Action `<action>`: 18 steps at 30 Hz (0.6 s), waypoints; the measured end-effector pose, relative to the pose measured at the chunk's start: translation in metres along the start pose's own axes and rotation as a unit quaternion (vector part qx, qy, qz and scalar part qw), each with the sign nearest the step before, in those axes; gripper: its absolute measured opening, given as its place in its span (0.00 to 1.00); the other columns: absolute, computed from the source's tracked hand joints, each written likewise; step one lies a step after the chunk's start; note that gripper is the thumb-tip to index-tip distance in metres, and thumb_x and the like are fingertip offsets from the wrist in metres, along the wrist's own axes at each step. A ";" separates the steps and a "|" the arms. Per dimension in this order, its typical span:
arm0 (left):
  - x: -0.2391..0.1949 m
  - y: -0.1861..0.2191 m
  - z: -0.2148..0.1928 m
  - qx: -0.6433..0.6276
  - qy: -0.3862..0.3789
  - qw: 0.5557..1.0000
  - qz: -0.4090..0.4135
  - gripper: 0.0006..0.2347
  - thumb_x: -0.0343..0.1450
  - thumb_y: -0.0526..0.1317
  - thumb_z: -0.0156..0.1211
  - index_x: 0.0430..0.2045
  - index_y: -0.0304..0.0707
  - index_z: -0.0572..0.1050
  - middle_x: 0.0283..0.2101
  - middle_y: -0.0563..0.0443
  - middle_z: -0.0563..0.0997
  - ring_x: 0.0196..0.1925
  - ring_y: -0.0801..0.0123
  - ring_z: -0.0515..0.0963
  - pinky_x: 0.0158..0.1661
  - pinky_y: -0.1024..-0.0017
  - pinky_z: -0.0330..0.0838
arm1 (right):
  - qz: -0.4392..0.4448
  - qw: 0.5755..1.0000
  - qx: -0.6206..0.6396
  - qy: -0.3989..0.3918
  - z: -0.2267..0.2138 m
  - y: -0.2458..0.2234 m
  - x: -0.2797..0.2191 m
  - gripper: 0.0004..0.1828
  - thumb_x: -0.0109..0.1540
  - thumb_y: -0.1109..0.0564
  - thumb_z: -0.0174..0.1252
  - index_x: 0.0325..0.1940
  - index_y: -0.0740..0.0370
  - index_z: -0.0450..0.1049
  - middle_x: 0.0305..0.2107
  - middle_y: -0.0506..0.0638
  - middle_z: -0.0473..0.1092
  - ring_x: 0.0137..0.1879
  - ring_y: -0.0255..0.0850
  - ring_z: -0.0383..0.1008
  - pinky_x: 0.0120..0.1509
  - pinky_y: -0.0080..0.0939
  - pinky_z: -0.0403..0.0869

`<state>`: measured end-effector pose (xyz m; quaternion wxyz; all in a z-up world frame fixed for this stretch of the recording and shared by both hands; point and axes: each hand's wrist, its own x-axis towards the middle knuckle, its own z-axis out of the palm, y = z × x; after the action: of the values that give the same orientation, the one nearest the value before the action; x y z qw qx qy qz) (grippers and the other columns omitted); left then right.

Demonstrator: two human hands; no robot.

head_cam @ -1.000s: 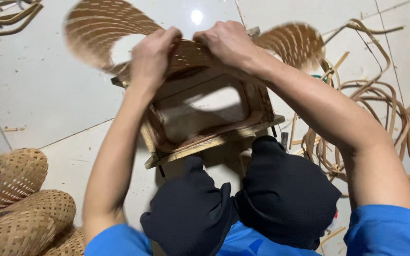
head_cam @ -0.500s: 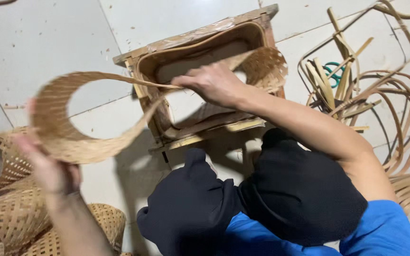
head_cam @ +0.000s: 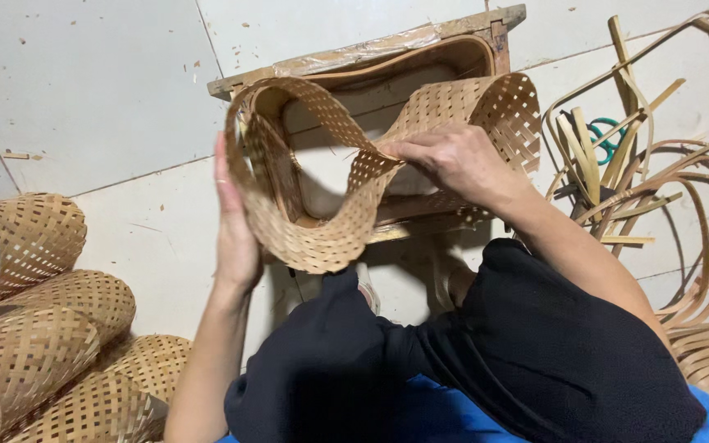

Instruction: The person weaves a rectangular basket by hand using a wooden mold. They insert and tuck woven strips into the frame, add a pre-woven base panel, and then install and secure internal support ribs with a hammer.

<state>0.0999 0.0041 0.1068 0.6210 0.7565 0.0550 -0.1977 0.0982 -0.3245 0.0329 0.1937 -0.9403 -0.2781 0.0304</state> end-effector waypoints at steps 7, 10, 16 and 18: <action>0.004 -0.038 0.028 -0.114 -0.029 0.992 0.041 0.33 0.80 0.63 0.24 0.77 0.45 0.35 0.82 0.39 0.37 0.84 0.50 0.40 0.79 0.52 0.41 | -0.028 0.999 -0.030 0.023 0.004 0.011 -0.013 0.14 0.69 0.59 0.56 0.56 0.47 0.79 0.45 0.45 0.79 0.43 0.37 0.81 0.43 0.36 0.80; 0.016 -0.073 0.033 -0.128 -0.010 0.991 0.026 0.34 0.79 0.63 0.25 0.76 0.43 0.34 0.81 0.40 0.35 0.83 0.52 0.38 0.78 0.54 0.39 | -0.002 0.999 -0.036 -0.024 0.013 0.010 -0.010 0.13 0.69 0.59 0.57 0.56 0.48 0.79 0.42 0.46 0.80 0.40 0.37 0.81 0.39 0.37 0.79; 0.058 -0.156 0.047 -0.096 0.054 0.983 -0.146 0.39 0.75 0.66 0.25 0.74 0.36 0.38 0.78 0.37 0.41 0.80 0.51 0.42 0.75 0.55 0.42 | 0.024 0.985 -0.161 -0.058 0.061 0.006 0.007 0.26 0.62 0.70 0.49 0.58 0.48 0.77 0.31 0.51 0.79 0.28 0.36 0.78 0.38 0.42 0.79; 0.069 -0.178 0.050 -0.037 0.052 0.985 -0.161 0.40 0.75 0.68 0.21 0.74 0.33 0.39 0.79 0.36 0.40 0.81 0.51 0.39 0.75 0.56 0.38 | 0.051 0.977 -0.175 -0.113 0.082 0.006 0.012 0.25 0.63 0.72 0.47 0.59 0.54 0.76 0.15 0.49 0.75 0.17 0.31 0.73 0.48 0.46 0.81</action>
<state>0.0933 -0.0161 -0.0892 0.6045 0.7237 0.2159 -0.2533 0.0982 -0.2944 -0.0444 -0.0082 -0.9630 -0.2512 0.0969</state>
